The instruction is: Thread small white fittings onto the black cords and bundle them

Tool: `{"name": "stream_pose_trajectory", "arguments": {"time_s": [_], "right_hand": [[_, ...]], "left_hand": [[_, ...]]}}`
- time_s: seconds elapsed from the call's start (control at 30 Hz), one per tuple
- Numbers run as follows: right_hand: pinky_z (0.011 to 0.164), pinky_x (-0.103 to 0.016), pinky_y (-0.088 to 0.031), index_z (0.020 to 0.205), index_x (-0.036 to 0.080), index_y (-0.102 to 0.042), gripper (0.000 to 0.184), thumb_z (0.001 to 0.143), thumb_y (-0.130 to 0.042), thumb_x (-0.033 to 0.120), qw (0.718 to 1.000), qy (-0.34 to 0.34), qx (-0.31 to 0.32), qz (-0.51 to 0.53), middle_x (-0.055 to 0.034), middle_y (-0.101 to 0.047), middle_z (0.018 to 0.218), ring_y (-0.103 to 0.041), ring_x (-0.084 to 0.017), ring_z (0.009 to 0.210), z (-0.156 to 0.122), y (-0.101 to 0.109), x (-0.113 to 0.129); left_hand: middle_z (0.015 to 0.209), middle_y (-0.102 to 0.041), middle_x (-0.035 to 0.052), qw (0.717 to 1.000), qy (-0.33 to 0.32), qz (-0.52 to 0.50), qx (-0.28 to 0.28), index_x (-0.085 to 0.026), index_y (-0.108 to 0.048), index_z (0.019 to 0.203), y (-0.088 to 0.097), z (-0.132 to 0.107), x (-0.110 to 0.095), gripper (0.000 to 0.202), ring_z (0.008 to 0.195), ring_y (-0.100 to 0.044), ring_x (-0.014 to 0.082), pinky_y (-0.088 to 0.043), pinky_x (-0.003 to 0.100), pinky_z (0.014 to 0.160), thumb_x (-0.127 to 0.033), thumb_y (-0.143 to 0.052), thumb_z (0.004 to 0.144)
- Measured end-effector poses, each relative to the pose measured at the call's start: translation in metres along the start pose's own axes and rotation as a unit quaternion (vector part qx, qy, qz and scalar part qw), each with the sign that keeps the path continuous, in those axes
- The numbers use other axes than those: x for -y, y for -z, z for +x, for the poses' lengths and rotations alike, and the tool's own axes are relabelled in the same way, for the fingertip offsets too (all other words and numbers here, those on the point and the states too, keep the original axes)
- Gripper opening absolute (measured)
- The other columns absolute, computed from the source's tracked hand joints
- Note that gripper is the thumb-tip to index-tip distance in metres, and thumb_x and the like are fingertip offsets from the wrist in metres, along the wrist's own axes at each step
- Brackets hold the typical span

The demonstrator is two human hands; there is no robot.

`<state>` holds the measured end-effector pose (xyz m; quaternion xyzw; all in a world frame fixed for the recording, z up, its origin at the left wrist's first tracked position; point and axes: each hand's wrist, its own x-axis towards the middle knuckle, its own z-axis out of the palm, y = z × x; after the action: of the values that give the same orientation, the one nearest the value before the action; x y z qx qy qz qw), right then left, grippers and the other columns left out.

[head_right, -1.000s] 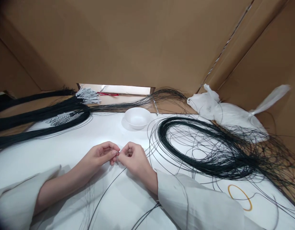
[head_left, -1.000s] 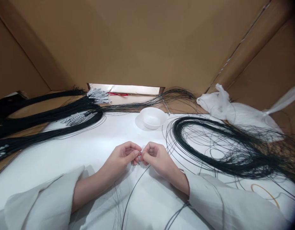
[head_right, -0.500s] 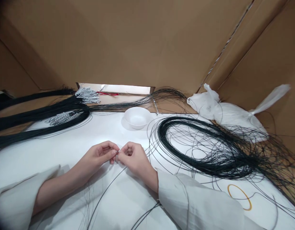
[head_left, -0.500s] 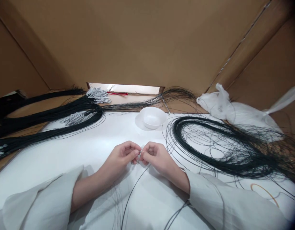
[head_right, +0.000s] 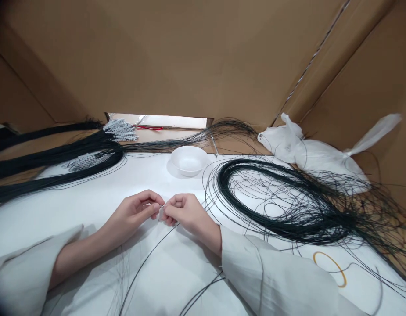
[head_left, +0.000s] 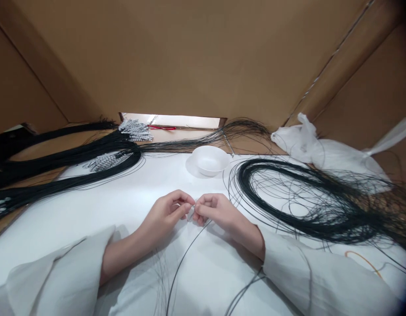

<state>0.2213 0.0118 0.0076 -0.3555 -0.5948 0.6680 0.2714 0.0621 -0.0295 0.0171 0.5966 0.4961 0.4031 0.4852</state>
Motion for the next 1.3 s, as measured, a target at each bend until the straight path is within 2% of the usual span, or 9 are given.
{"name": "stream_pose_trajectory", "arguments": {"time_s": [0.23,0.5,0.67,0.87,1.13,1.3], "right_hand": [[0.050,-0.019,-0.042,0.061,0.013,-0.057,0.007,0.067,-0.053,0.012,1.000,0.009,-0.013,0.008,-0.0010,-0.061,0.056,-0.053,-0.007,0.049,-0.001,-0.002,-0.001],[0.048,-0.019,-0.042,0.060,0.013,-0.057,0.008,0.065,-0.052,0.011,1.000,-0.001,-0.027,0.016,0.0000,-0.061,0.055,-0.052,-0.007,0.047,-0.002,-0.003,0.001],[0.047,-0.019,-0.041,0.059,0.013,-0.056,0.007,0.064,-0.052,0.011,0.999,0.000,-0.035,0.019,0.0003,-0.060,0.054,-0.052,-0.007,0.047,-0.003,-0.005,0.001],[0.048,-0.019,-0.041,0.060,0.013,-0.057,0.006,0.065,-0.054,0.011,0.999,0.006,-0.030,0.025,-0.0002,-0.060,0.054,-0.052,-0.007,0.047,-0.002,-0.004,0.000],[0.047,-0.021,-0.041,0.068,0.013,-0.056,0.011,0.072,-0.057,0.022,0.998,0.015,-0.054,0.007,-0.0016,-0.061,0.058,-0.051,-0.007,0.046,-0.004,-0.009,-0.001],[0.048,-0.021,-0.042,0.072,0.013,-0.055,0.014,0.074,-0.058,0.026,0.997,0.018,-0.080,-0.011,-0.0026,-0.062,0.063,-0.051,-0.008,0.047,-0.005,-0.012,-0.005]], "left_hand": [[0.067,-0.056,-0.0009,1.000,0.007,-0.009,0.002,-0.015,-0.057,0.083,-0.001,0.000,0.002,0.009,0.063,-0.050,0.0110,-0.039,0.023,0.061,-0.020,-0.049,0.081],[0.063,-0.056,-0.0010,0.996,0.031,-0.075,0.027,-0.013,-0.057,0.083,0.000,0.004,0.006,0.011,0.059,-0.049,0.0095,-0.038,0.022,0.058,-0.023,-0.053,0.080],[0.063,-0.056,-0.0015,0.996,0.037,-0.076,0.021,-0.013,-0.056,0.084,-0.001,0.004,0.006,0.011,0.058,-0.048,0.0089,-0.037,0.021,0.057,-0.023,-0.053,0.080],[0.069,-0.058,-0.0005,1.000,0.016,-0.020,0.001,-0.015,-0.055,0.083,-0.004,0.001,0.004,0.008,0.064,-0.053,0.0111,-0.040,0.022,0.061,-0.020,-0.049,0.081],[0.081,-0.061,0.0003,0.987,-0.049,0.131,-0.083,-0.019,-0.059,0.082,-0.008,-0.005,0.004,0.013,0.077,-0.056,0.0130,-0.042,0.024,0.070,-0.017,-0.045,0.082],[0.081,-0.063,-0.0009,0.985,-0.045,0.142,-0.091,-0.021,-0.060,0.084,-0.008,-0.008,0.002,0.016,0.076,-0.057,0.0127,-0.042,0.024,0.069,-0.016,-0.044,0.083]]}}
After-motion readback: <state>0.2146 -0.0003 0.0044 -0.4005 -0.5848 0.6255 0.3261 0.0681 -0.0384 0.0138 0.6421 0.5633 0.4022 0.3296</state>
